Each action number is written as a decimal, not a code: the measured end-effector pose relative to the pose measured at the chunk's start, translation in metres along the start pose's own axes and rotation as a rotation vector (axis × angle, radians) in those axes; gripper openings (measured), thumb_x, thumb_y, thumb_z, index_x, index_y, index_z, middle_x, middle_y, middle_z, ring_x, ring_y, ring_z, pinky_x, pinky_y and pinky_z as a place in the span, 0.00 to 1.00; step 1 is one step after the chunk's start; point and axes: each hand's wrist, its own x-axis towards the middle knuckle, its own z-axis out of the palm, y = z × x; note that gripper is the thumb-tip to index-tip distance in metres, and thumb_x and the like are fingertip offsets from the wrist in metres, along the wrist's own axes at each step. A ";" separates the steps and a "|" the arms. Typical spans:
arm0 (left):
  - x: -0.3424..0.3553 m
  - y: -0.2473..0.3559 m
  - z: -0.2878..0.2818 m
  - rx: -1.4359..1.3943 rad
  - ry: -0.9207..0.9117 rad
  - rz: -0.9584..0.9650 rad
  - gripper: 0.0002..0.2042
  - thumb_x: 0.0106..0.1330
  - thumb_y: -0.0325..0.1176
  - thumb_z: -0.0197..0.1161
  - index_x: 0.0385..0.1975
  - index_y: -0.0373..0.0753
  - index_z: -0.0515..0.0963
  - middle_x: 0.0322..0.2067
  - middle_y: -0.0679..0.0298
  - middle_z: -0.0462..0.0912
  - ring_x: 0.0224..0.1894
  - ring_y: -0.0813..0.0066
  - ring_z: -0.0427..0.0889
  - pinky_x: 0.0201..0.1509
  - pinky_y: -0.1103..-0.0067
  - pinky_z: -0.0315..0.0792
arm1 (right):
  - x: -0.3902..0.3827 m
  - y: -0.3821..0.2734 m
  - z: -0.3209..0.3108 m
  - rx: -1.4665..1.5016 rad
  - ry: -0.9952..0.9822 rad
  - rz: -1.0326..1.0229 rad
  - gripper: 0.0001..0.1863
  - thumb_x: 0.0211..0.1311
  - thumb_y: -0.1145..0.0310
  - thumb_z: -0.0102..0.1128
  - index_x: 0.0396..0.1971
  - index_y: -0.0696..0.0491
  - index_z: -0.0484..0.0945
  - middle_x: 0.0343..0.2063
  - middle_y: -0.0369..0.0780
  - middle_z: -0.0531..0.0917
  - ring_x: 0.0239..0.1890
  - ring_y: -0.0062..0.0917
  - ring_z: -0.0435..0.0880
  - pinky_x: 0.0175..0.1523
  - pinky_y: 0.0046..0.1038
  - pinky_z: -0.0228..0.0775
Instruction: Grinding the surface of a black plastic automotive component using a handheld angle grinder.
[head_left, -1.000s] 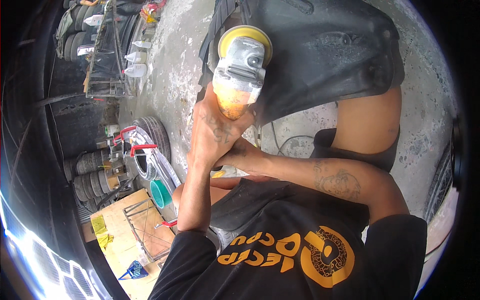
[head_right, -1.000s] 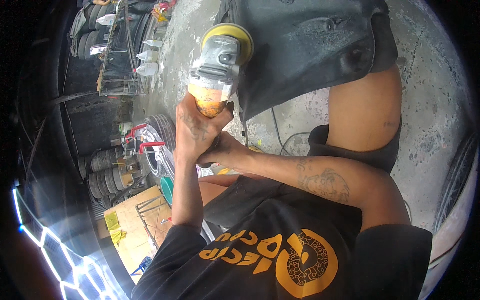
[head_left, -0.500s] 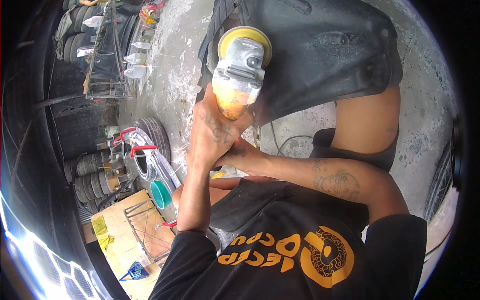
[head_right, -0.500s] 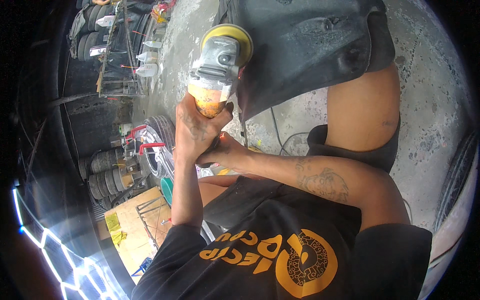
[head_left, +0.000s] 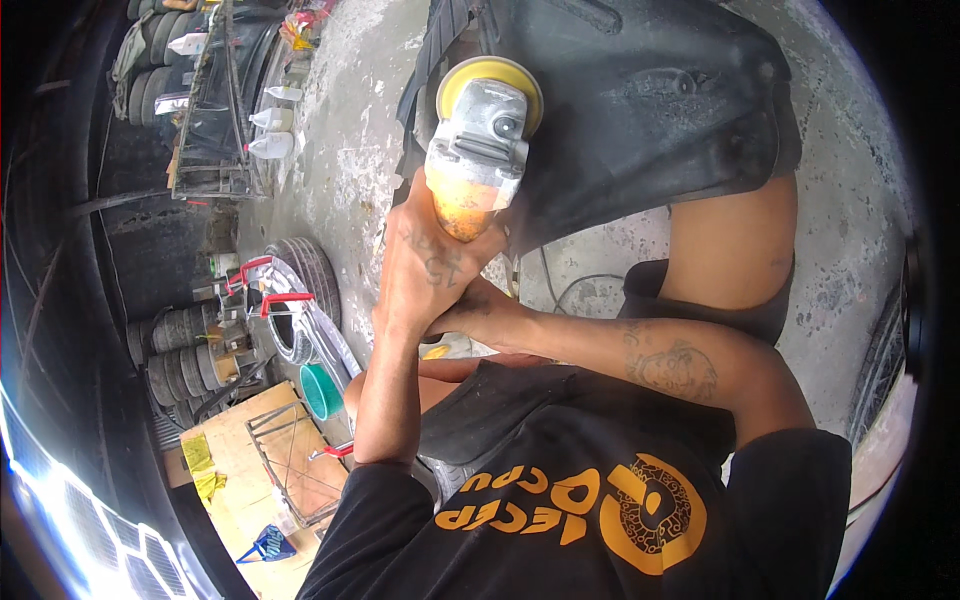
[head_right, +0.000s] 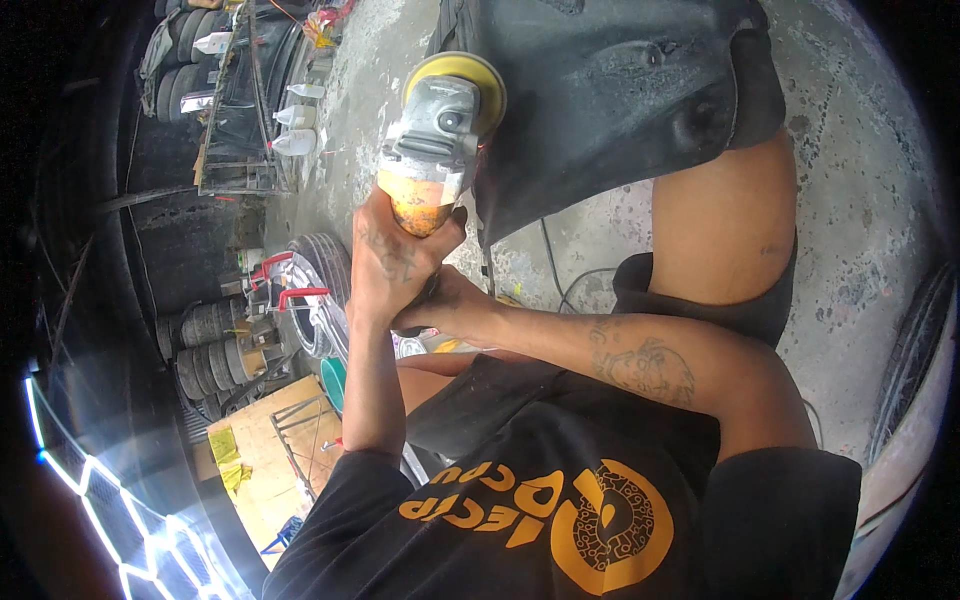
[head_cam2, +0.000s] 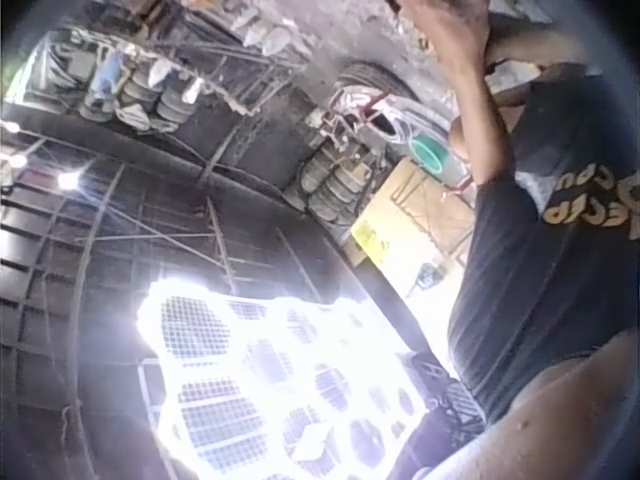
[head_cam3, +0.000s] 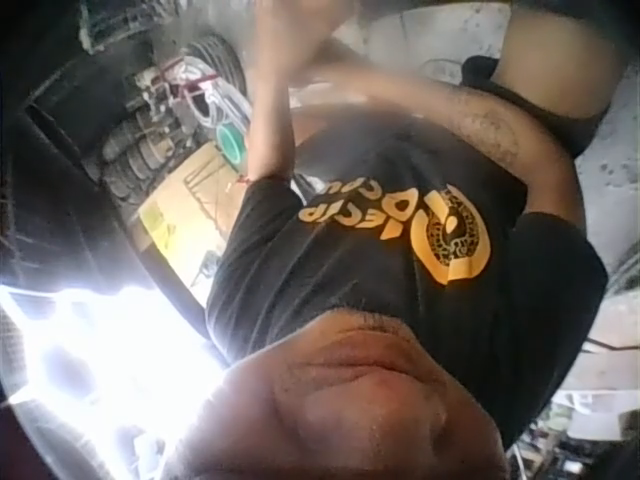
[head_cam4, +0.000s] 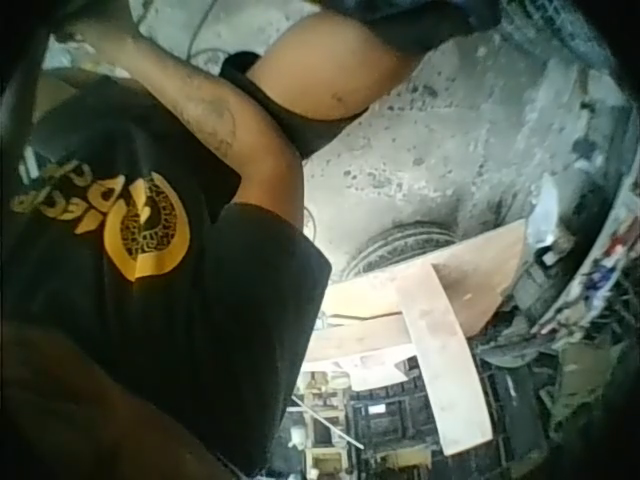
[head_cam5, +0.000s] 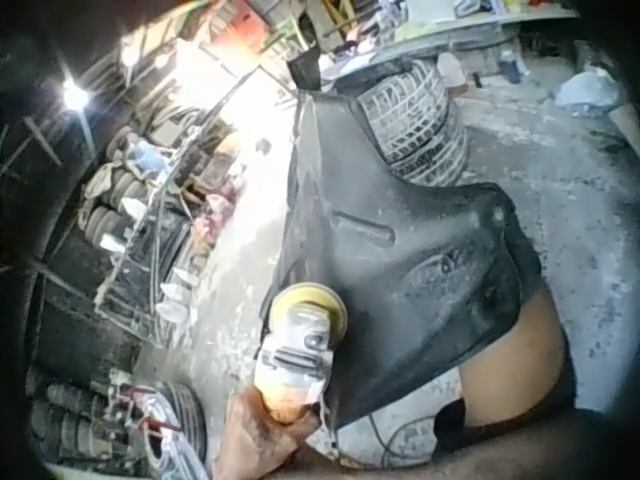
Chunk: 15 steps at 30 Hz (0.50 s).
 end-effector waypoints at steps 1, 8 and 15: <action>0.000 0.000 0.000 0.014 -0.005 -0.004 0.18 0.52 0.32 0.74 0.40 0.27 0.80 0.30 0.49 0.87 0.32 0.60 0.88 0.40 0.69 0.79 | -0.001 -0.002 0.001 -0.015 0.006 -0.003 0.22 0.53 0.77 0.77 0.49 0.62 0.82 0.41 0.41 0.88 0.45 0.24 0.88 0.54 0.27 0.81; 0.000 0.000 0.000 0.005 -0.006 -0.028 0.19 0.52 0.31 0.74 0.41 0.27 0.80 0.31 0.49 0.87 0.32 0.62 0.88 0.40 0.69 0.79 | 0.002 0.005 -0.003 0.021 -0.013 -0.028 0.21 0.54 0.77 0.77 0.48 0.62 0.82 0.41 0.41 0.88 0.44 0.24 0.88 0.52 0.26 0.81; -0.003 0.005 -0.003 -0.010 0.015 -0.053 0.19 0.52 0.31 0.74 0.41 0.27 0.80 0.30 0.50 0.87 0.32 0.62 0.88 0.40 0.69 0.79 | -0.001 -0.001 0.001 -0.024 -0.013 0.012 0.20 0.54 0.76 0.77 0.47 0.63 0.83 0.39 0.41 0.88 0.43 0.23 0.88 0.51 0.26 0.80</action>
